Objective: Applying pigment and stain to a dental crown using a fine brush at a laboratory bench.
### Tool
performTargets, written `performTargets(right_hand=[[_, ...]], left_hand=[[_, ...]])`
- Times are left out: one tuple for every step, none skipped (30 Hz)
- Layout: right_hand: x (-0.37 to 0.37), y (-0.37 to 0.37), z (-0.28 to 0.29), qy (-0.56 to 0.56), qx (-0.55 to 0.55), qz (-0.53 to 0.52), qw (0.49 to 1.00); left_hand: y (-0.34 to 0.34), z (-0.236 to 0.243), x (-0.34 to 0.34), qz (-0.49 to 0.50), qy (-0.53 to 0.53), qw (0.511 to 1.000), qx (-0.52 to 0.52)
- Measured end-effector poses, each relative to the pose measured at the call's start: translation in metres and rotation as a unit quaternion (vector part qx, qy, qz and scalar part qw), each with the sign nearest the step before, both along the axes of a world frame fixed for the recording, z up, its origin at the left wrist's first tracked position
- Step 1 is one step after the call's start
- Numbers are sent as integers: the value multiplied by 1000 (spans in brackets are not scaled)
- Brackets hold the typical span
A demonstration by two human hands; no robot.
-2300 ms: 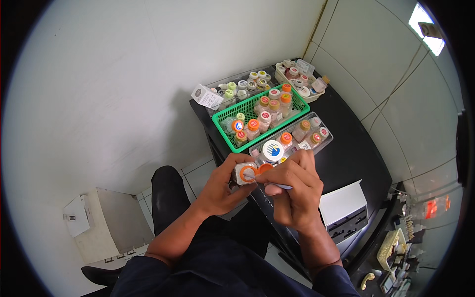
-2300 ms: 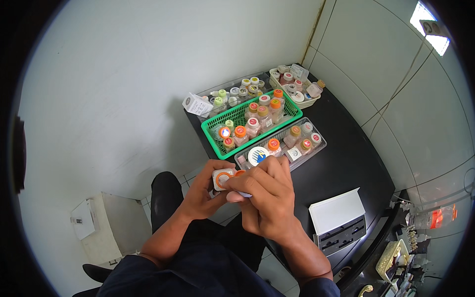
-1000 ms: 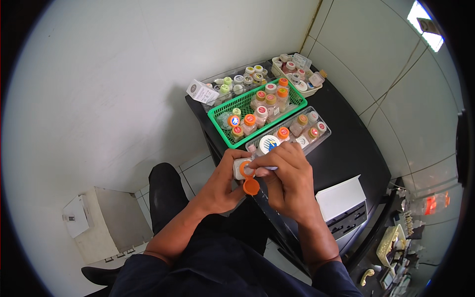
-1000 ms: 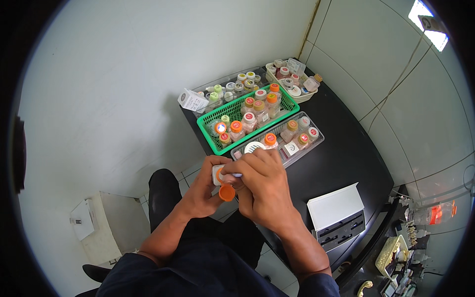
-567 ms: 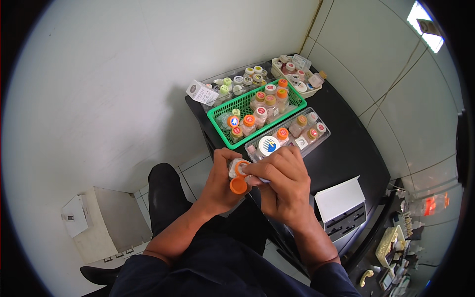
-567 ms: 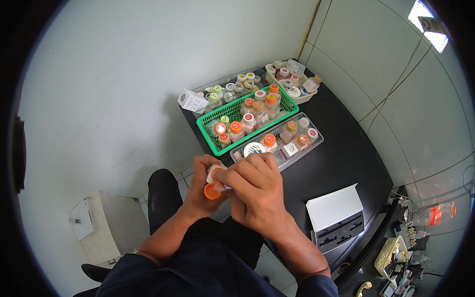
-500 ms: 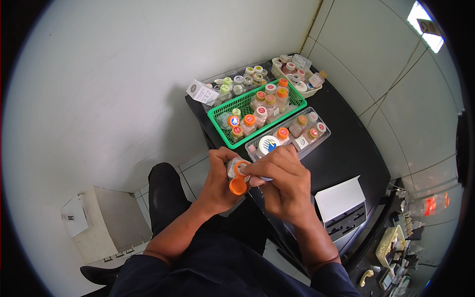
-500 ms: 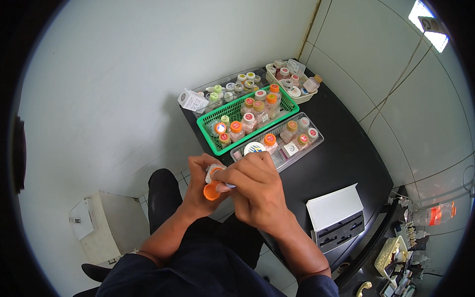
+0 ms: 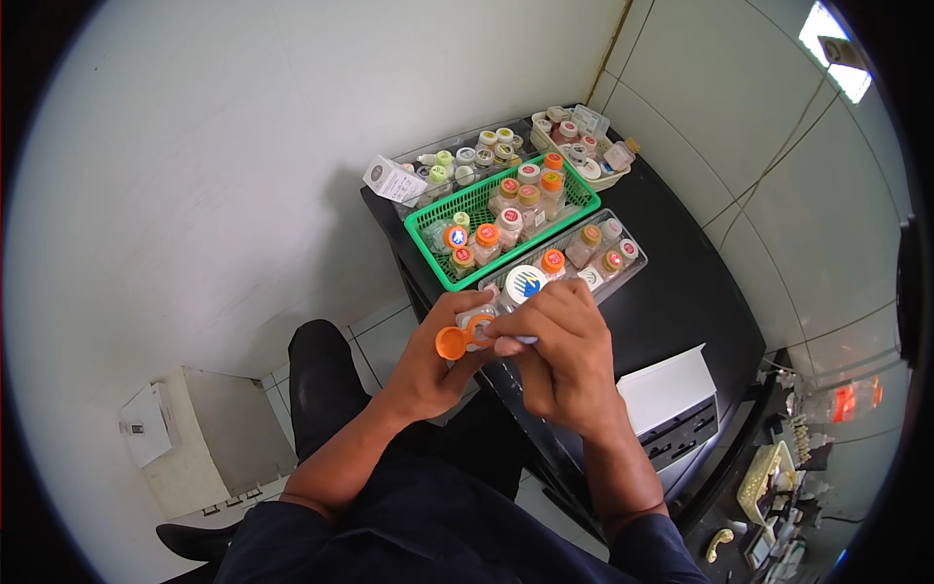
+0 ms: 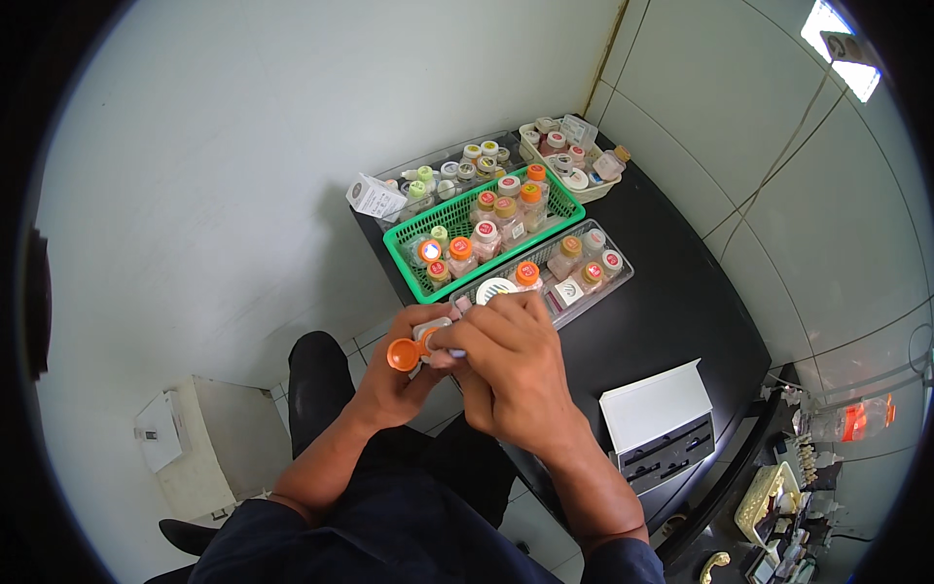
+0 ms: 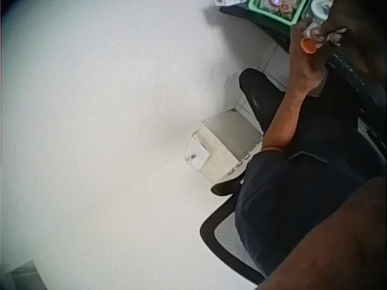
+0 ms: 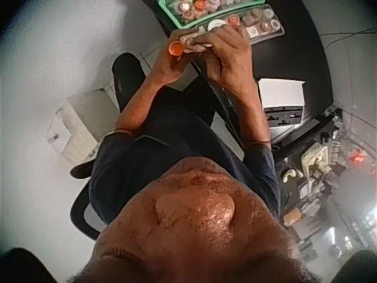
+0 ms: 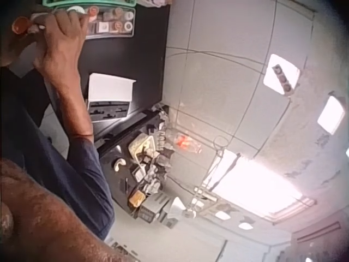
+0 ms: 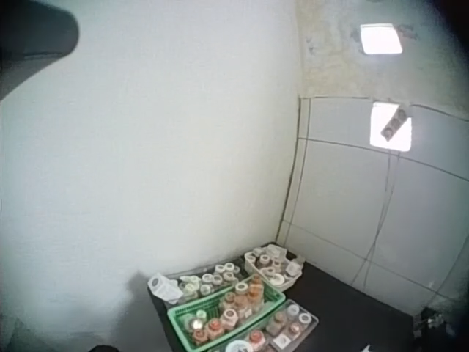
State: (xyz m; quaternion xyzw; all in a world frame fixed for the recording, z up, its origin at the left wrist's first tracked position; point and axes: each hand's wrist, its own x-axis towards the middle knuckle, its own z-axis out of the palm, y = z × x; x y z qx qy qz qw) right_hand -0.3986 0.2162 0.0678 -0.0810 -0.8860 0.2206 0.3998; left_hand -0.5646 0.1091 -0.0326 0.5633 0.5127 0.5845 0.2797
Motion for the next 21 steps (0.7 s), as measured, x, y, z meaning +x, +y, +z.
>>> performTargets(right_hand=[[-1, -1, -2, -5, -2, 6, 1000], [0, -7, 2, 27, -19, 24, 999], [-1, -6, -1, 26, -20, 24, 999], [-3, -2, -4, 4, -20, 11, 1000], [-6, 1, -7, -16, -18, 0, 1000], [-7, 1, -5, -16, -17, 1, 1000], [-6, -1, -2, -3, -22, 9, 1000], [-4, -4, 1, 7, -28, 16, 999], [-3, -5, -1, 5, -29, 15, 999], [-2, -4, -4, -13, -26, 10, 1000], [-3, -2, -6, -28, -21, 6, 999], [-4, -7, -5, 9, -38, 30, 999], [-6, -5, -5, 9, -37, 32, 999], [-8, -3, -5, -16, -27, 19, 999], [-9, -3, -4, -42, -17, 6, 999], [-9, -5, -4, -42, -17, 6, 999], [-7, -7, -5, -16, -20, 18, 1000], [-6, -9, -6, 9, -22, 30, 999], [-6, -10, -7, 9, -22, 31, 999], [-6, -9, -8, -6, 6, -5, 1000], [-7, -9, -9, -22, 35, -42, 998]], left_hand=[[0, 0, -1, -25, -26, 999, -30], [-1, 1, -1, -25, -27, 999, -32], [-2, 5, -1, -14, 9, 1000, -24], [-3, 7, 0, -2, 44, 999, -17], [-3, 7, 0, -2, 45, 999, -16], [-5, 6, 2, 19, 28, 999, -27], [-4, 6, 3, 40, 11, 998, -37], [-4, 9, 5, 39, 9, 998, -38], [-2, 13, 7, 59, -8, 996, -66], [-2, 15, 9, 78, -26, 992, -93], [-2, 11, 8, 79, -25, 992, -93], [-2, 4, 8, 95, -31, 992, -79], [-1, -4, 7, 111, -37, 991, -66], [1, -12, 5, 110, -37, 991, -66], [2, -18, 4, 128, 20, 991, -37], [2, -23, 3, 145, 76, 987, -8], [3, -22, 4, 146, 76, 986, -9], [3, -19, 5, 145, 67, 987, 8], [3, -16, 5, 144, 59, 988, 24], [4, -9, 5, 162, 137, 976, 42], [4, -3, 6, 160, 136, 977, 44]])
